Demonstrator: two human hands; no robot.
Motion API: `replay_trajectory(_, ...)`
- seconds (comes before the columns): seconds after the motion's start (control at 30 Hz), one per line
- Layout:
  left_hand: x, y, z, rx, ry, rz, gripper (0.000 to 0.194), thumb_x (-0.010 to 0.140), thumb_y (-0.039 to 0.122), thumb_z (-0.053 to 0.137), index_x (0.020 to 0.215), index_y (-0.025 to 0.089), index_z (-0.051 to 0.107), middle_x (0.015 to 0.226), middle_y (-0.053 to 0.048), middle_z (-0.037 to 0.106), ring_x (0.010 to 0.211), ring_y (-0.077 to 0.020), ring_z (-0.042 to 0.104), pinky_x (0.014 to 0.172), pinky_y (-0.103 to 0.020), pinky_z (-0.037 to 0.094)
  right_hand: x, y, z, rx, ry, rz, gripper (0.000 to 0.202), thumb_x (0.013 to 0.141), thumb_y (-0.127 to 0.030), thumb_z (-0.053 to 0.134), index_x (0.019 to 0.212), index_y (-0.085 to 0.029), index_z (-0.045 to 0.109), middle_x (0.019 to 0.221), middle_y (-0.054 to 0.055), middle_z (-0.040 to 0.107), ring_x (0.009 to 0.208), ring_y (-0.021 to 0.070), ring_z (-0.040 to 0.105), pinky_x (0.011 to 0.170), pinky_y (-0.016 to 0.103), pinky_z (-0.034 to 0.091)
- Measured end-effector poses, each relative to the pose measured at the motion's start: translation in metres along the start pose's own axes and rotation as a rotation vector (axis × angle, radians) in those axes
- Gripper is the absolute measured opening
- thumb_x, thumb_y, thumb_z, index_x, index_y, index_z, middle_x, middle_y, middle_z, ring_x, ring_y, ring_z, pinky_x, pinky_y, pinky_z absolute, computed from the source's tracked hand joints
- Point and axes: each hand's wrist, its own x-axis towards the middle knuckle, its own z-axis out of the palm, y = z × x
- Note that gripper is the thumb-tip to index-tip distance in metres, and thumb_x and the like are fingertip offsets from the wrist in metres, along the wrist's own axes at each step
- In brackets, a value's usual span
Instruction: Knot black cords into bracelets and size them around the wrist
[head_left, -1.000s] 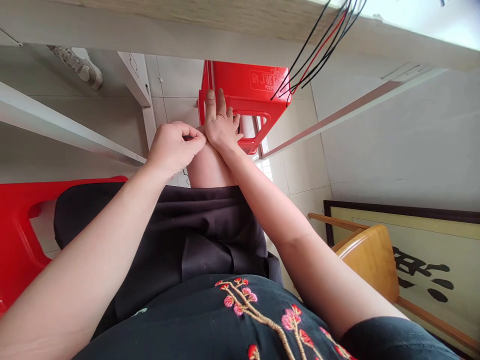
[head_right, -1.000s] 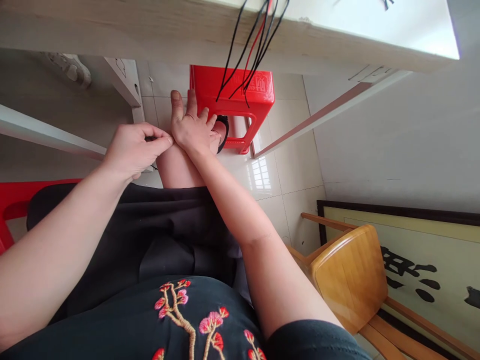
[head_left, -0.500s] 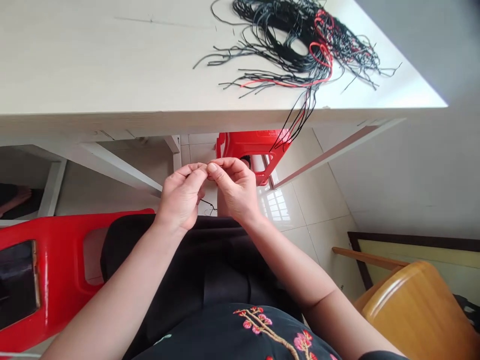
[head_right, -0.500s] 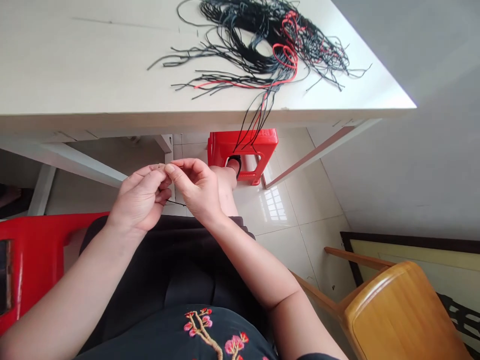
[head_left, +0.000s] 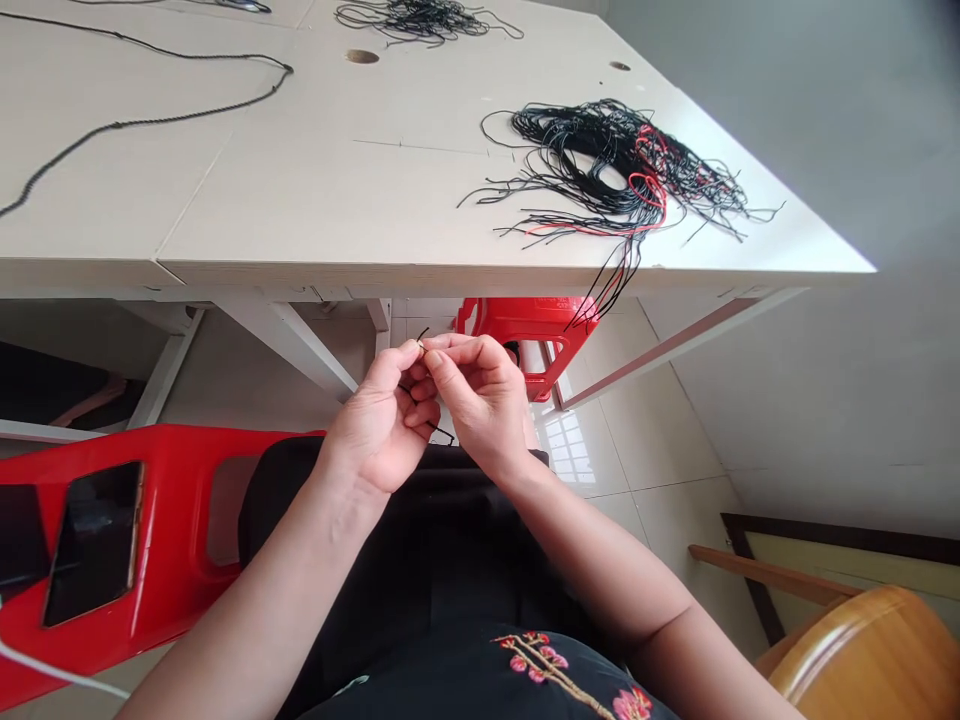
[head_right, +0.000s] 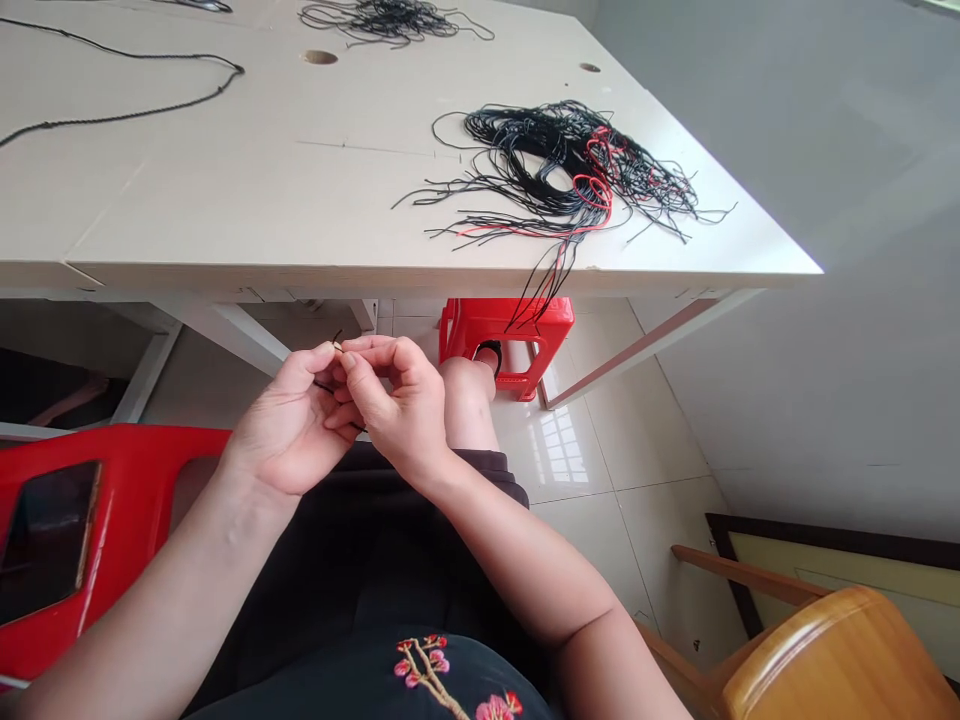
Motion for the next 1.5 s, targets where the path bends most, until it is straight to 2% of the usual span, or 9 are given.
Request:
replay_trajectory(0.1,-0.002,-0.002,0.0,0.005,-0.033,0.042,0.007,0.07,0.015,0.065,0.066,0.012,0.06,0.06,0.004,0.049,0.043,-0.001,0.038,0.032,-0.012,0.026,0.003,-0.001,-0.002,0.013,-0.014,-0.035,0.016,0.075,-0.019,0.066,0.072,-0.02,0.051,0.083,-0.001,0.064,0.077,0.0102,0.064,0.068,0.025,0.058)
replay_trajectory(0.23,-0.001,-0.006,-0.002,0.115,-0.064,0.2,0.008,0.067,0.018,0.071,0.067,0.012,0.065,0.061,0.003,0.052,0.049,-0.0021,0.042,0.035,-0.011,0.028,0.01,-0.003,-0.011,-0.004,-0.112,-0.017,0.02,0.075,-0.025,0.068,0.09,-0.022,0.056,0.076,-0.003,0.064,0.069,0.01,0.063,0.063,0.024,0.056)
replay_trajectory(0.37,0.0,-0.01,-0.004,0.243,-0.057,0.317,0.006,0.066,0.018,0.072,0.066,0.014,0.068,0.058,0.003,0.052,0.05,-0.0035,0.042,0.038,-0.012,0.03,0.016,-0.007,-0.023,-0.204,-0.224,-0.028,0.015,0.081,-0.033,0.063,0.087,-0.019,0.062,0.08,0.0,0.065,0.074,0.0118,0.062,0.067,0.026,0.053)
replay_trajectory(0.53,-0.001,-0.012,-0.007,0.388,-0.07,0.376,0.013,0.064,0.024,0.076,0.068,0.014,0.069,0.058,0.002,0.053,0.049,-0.0034,0.037,0.041,-0.013,0.031,0.019,-0.016,-0.029,-0.469,-0.218,-0.114,0.015,0.085,-0.034,0.06,0.084,-0.019,0.065,0.083,0.002,0.064,0.081,0.0146,0.06,0.073,0.03,0.051)
replay_trajectory(0.67,-0.005,-0.009,-0.002,0.322,-0.072,0.298,0.011,0.064,0.019,0.075,0.069,0.013,0.067,0.059,0.003,0.052,0.049,-0.0025,0.037,0.038,-0.011,0.028,0.019,-0.02,-0.03,-0.465,-0.225,-0.081,0.016,0.085,-0.035,0.062,0.092,-0.021,0.065,0.089,0.003,0.066,0.088,0.018,0.062,0.077,0.033,0.051)
replay_trajectory(0.8,-0.01,-0.004,0.004,0.142,-0.104,0.119,0.01,0.067,0.016,0.07,0.067,0.012,0.061,0.062,0.004,0.048,0.049,-0.0021,0.039,0.034,-0.011,0.027,0.019,-0.023,-0.029,-0.323,-0.276,-0.068,0.024,0.084,-0.032,0.063,0.106,-0.022,0.06,0.08,0.0,0.065,0.075,0.0137,0.063,0.073,0.031,0.053)
replay_trajectory(1.07,-0.021,0.002,0.012,-0.029,-0.091,-0.071,0.011,0.078,0.012,0.059,0.067,0.011,0.06,0.061,0.003,0.051,0.044,-0.0013,0.043,0.031,-0.011,0.029,0.017,-0.035,-0.024,-0.043,-0.356,0.035,0.02,0.081,-0.03,0.066,0.091,-0.021,0.05,0.072,-0.004,0.058,0.064,0.0088,0.06,0.058,0.022,0.054)
replay_trajectory(1.37,-0.028,0.001,0.013,-0.02,-0.1,-0.069,0.015,0.08,0.015,0.059,0.065,0.011,0.06,0.061,0.002,0.05,0.051,-0.0037,0.048,0.032,-0.011,0.028,0.023,-0.045,-0.03,0.069,-0.449,0.159,0.032,0.074,-0.036,0.073,0.09,-0.021,0.05,0.071,-0.005,0.058,0.063,0.0088,0.061,0.058,0.022,0.055)
replay_trajectory(1.5,-0.025,0.0,0.008,0.186,-0.192,0.073,0.012,0.074,0.02,0.068,0.067,0.011,0.064,0.062,0.001,0.05,0.052,-0.0038,0.043,0.035,-0.01,0.027,0.028,-0.045,-0.034,0.031,-0.529,0.226,0.031,0.076,-0.035,0.072,0.098,-0.018,0.058,0.07,-0.003,0.061,0.06,0.0081,0.059,0.059,0.023,0.053)
